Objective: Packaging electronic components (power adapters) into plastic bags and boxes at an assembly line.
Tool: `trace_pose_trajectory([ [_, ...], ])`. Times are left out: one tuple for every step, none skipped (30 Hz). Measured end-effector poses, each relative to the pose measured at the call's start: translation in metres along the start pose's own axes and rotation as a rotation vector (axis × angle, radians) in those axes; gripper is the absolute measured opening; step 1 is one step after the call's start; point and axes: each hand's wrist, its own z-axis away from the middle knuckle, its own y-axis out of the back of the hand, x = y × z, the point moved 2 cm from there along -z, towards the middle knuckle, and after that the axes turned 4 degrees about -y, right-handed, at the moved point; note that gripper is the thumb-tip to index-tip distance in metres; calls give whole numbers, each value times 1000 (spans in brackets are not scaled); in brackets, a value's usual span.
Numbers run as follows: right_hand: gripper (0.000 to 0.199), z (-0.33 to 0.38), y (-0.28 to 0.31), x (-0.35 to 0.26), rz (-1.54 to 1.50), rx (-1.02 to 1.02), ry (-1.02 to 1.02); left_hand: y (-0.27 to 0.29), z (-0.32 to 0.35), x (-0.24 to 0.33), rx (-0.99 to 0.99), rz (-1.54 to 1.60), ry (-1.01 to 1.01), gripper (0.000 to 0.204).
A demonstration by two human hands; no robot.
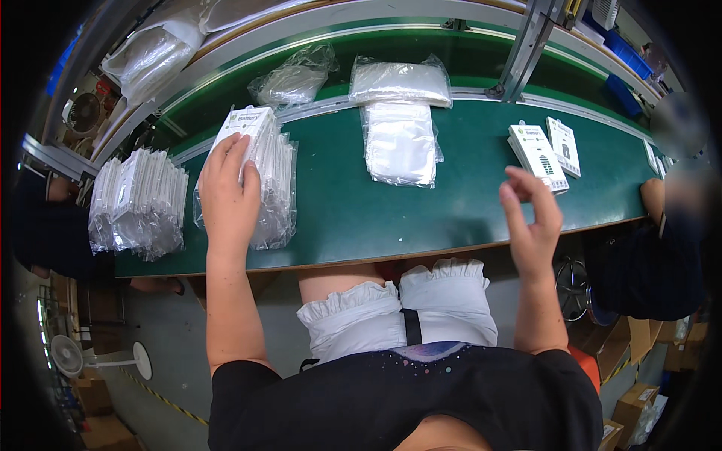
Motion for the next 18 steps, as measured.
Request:
trace_pose_trajectory([
  [20, -9, 4, 4, 13, 19, 9, 2, -1, -2, -31, 49, 40, 33],
  [20, -18, 9, 6, 48, 32, -13, 2, -1, -4, -63, 98, 80, 36],
  [21, -29, 14, 13, 84, 46, -32, 0, -1, -2, -67, 98, 79, 36],
  [23, -39, 19, 27, 144, 120, -48, -1, 0, 2, -37, -66, 77, 40],
  [26, -49, 25, 44, 210, 194, -67, -2, 1, 5, -8, -226, 71, 44],
  [34, -58, 29, 62, 333, 228, -57, -2, 0, 8, -18, -214, 60, 44],
  [41, -65, 33, 83, 459, 258, -47, -1, -3, 12, -34, -219, 95, 47],
  [62, -66, 37, 111, 722, 172, -117, -1, -5, 16, -49, -217, 126, 51],
  [79, -64, 31, 131, 819, -3, -230, 0, -3, 16, -57, -204, 117, 51],
  [83, -57, 24, 135, 851, -76, -301, -2, -2, 14, -15, -204, 105, 53],
  [87, -51, 17, 139, 883, -148, -376, -4, 0, 16, 28, -201, 93, 54],
  [87, -50, 18, 133, 878, -199, -418, -1, -2, 34, 132, -58, 19, 46],
  [88, -47, 18, 124, 863, -254, -462, 1, -3, 48, 122, -34, 7, 46],
  [87, -47, 19, 123, 875, -245, -432, 2, -3, 65, 150, 122, -84, 39],
  [85, -49, 16, 114, 886, -271, -462, 5, -1, 78, 177, 265, -170, 32],
  [84, -47, 13, 111, 859, -282, -436, -5, 0, 89, 113, 367, -260, 22],
  [84, -45, 10, 108, 832, -292, -410, -21, 4, 97, -12, 435, -319, 19],
  [83, -42, 4, 98, 790, -324, -428, -36, 7, 102, -124, 461, -370, 20],
])
